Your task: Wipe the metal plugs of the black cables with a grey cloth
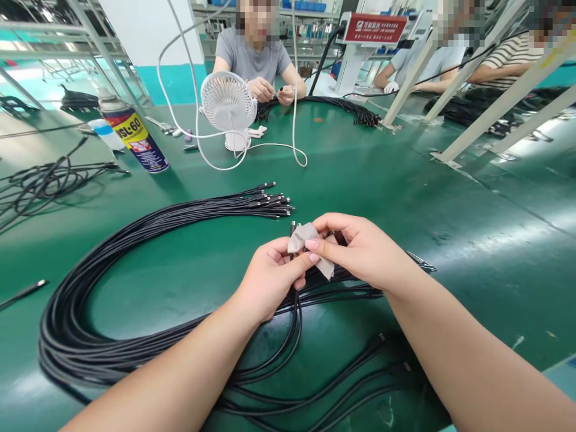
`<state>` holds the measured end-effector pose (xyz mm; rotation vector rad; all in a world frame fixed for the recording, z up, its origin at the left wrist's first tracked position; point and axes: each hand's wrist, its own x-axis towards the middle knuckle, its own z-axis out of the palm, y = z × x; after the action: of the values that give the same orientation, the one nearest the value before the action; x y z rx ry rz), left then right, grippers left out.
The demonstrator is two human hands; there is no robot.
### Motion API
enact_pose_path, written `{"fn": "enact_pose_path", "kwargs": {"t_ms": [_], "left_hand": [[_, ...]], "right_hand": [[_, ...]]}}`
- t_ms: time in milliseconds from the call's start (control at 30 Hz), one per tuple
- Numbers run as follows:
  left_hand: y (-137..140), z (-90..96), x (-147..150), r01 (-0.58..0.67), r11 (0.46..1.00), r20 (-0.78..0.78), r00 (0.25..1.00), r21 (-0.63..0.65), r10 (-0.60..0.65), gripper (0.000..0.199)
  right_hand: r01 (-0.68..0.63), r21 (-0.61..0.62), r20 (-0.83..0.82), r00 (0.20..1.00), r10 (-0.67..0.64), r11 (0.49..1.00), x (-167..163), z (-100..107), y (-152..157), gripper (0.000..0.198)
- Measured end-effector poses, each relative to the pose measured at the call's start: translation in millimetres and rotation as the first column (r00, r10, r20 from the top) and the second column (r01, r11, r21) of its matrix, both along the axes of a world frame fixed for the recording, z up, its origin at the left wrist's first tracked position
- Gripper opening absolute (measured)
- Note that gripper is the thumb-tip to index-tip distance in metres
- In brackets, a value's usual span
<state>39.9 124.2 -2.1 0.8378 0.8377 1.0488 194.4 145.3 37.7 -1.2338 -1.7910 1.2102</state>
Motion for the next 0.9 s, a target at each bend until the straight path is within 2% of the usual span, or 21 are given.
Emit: {"fn": "enact_pose_path", "kwargs": {"t_ms": [100,233,333,367,433,533,600,700,800,900], "left_hand": [[1.1,-3.1,-0.3,0.038,0.999,-0.027,0.999,0.021,-0.038,0.031],[1.0,-3.8,-0.2,0.094,0.995,-0.07,0.993,0.039,-0.091,0.032],[0.0,-3.5,-0.2,0.149,0.987,-0.093,0.985,0.056,-0.144,0.034],[-0.3,-3.6,-0.1,0.16,0.985,-0.104,0.983,0.059,-0.153,0.035],[-0.6,-4.0,0.2,0.157,0.986,-0.118,0.982,0.049,-0.15,0.035],[-0.3,-4.8,0.5,0.128,0.992,-0.106,0.986,0.014,-0.126,0.034],[0.3,-4.9,0.4,0.126,0.992,-0.097,0.987,0.006,-0.125,0.032],[0.9,-4.4,-0.2,0.127,0.992,-0.108,0.986,0.003,-0.126,0.028],[1.2,-3.8,-0.6,0.114,0.993,-0.122,0.986,-0.011,-0.114,0.028],[1.2,-3.8,-0.6,0.11,0.994,-0.129,0.985,-0.026,-0.112,0.028]], "right_hand": [[-0.038,-0.075,0.026,0.999,0.04,0.996,1.9,-2.5,3.1,0.021],[-0.011,-0.098,0.061,0.998,0.017,0.995,2.1,-0.9,2.2,0.026],[-0.041,-0.108,0.106,0.993,0.053,0.993,3.3,2.1,1.1,0.031],[-0.05,-0.077,0.148,0.987,0.061,0.996,3.7,2.3,0.9,0.032],[-0.047,0.082,0.276,0.961,0.023,0.996,4.2,0.7,0.7,0.033],[-0.066,0.366,0.429,0.897,-0.105,0.928,3.0,-6.0,0.0,0.026],[-0.083,0.463,0.464,0.871,-0.162,0.883,1.5,-10.4,-0.9,0.02],[-0.061,0.532,0.462,0.857,-0.229,0.845,0.3,-12.0,-1.3,0.017],[0.032,0.571,0.408,0.856,-0.317,0.82,3.9,-6.5,0.9,0.019],[0.172,0.516,0.32,0.87,-0.375,0.839,11.4,0.6,3.4,0.023]]}}
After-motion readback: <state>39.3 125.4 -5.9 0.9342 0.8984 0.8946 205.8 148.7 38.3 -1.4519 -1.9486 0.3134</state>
